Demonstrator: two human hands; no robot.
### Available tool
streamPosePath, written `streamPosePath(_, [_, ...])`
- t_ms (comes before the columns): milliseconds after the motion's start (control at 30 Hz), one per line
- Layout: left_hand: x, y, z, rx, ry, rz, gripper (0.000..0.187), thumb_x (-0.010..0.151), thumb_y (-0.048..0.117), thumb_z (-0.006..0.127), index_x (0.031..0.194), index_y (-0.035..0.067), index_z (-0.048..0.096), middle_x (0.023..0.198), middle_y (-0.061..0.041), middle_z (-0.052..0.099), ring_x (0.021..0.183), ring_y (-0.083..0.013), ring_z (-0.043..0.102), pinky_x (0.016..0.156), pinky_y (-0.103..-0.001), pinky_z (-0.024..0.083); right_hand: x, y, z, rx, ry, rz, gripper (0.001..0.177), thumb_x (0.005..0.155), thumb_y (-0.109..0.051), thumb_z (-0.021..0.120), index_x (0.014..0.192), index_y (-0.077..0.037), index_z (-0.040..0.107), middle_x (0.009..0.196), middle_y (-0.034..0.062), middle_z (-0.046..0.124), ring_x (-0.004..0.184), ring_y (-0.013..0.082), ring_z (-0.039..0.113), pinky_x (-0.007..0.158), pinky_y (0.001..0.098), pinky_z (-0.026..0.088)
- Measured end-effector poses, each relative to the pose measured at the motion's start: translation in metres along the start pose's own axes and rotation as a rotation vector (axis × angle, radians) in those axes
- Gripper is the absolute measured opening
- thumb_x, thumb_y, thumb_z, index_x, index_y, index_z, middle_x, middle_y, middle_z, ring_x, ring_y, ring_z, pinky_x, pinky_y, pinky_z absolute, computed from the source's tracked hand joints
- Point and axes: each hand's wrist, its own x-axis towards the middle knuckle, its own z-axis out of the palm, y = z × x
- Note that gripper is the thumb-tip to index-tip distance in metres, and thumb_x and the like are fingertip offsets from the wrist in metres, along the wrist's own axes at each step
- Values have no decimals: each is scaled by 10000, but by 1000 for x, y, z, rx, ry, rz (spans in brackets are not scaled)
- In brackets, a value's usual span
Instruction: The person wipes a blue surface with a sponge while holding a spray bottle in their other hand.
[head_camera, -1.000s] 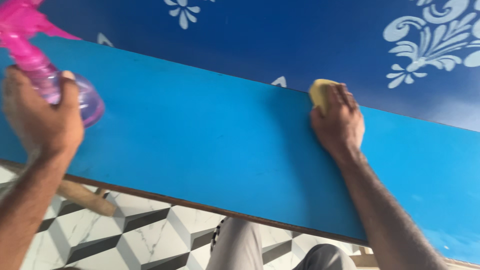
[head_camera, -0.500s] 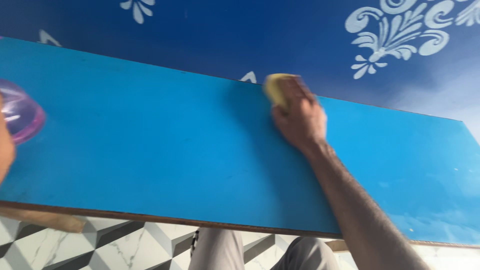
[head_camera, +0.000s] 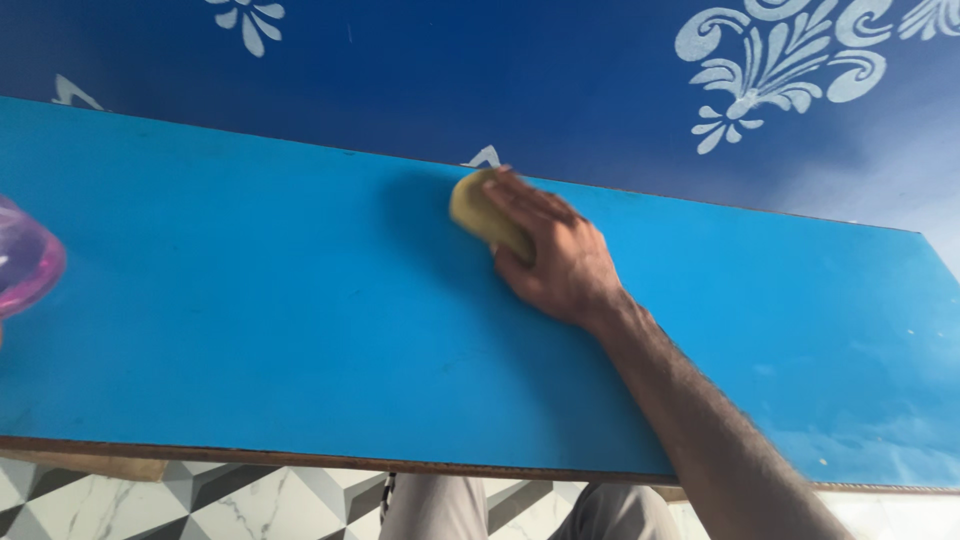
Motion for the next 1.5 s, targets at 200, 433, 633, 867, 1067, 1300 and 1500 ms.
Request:
streamPosePath(200, [13, -39, -22, 9, 9, -56, 351, 1161, 306, 585, 1270, -28, 587, 1129, -137, 669, 1003, -255, 686, 860, -361, 556, 10, 9, -9, -113, 30, 369, 535, 905, -180, 661, 1431, -117, 584, 1511, 74, 588, 1327, 313, 613, 1113, 440, 511])
streamPosePath(433, [7, -58, -43, 182, 57, 243, 283, 1104, 172, 640, 1264, -39, 542, 1134, -153, 649, 1047, -291, 667, 948, -463, 530, 11, -9, 11, 9, 3, -135, 663, 844, -195, 709, 1471, -80, 528, 1512, 179, 525, 1314, 407, 561, 1052, 478, 489])
streamPosePath(633, [5, -36, -47, 154, 53, 161, 286, 1106, 193, 689, 1211, -6, 513, 1156, -122, 576, 1107, -283, 595, 993, -500, 458, 18, -7, -2, -61, -76, 130, 555, 877, -200, 695, 1422, -171, 594, 1487, 74, 583, 1299, 322, 603, 1073, 465, 509])
streamPosePath(867, [6, -42, -48, 253, 62, 236, 249, 1068, 149, 663, 1187, -16, 518, 1187, -140, 569, 1141, -304, 600, 962, -474, 472, 16, 18, -9, -237, 94, 446, 583, 852, -197, 699, 1416, -90, 591, 1461, 148, 574, 1271, 354, 583, 1031, 481, 501])
streamPosePath(1067, [8, -43, -48, 279, 73, 269, 227, 1056, 139, 655, 1152, -12, 515, 1154, -126, 561, 1089, -272, 608, 960, -454, 501, 19, -11, 8, 71, -67, -126, 592, 875, -233, 723, 1438, -110, 589, 1528, 144, 538, 1360, 345, 531, 1110, 482, 443])
streamPosePath(1300, [8, -38, -49, 243, 56, 196, 285, 1071, 175, 672, 1201, -22, 513, 1182, -150, 553, 1101, -284, 618, 951, -488, 506, 12, 30, -2, -292, 97, 454, 588, 908, -234, 706, 1461, -83, 575, 1509, 150, 567, 1313, 342, 585, 1103, 481, 485])
streamPosePath(1500, [8, -38, -48, 258, 60, 213, 265, 1049, 171, 658, 1157, -19, 508, 1177, -154, 552, 1094, -287, 617, 926, -468, 505, 13, -2, 9, -88, -62, 140, 620, 885, -263, 711, 1465, -121, 542, 1552, 115, 504, 1388, 325, 501, 1144, 478, 440])
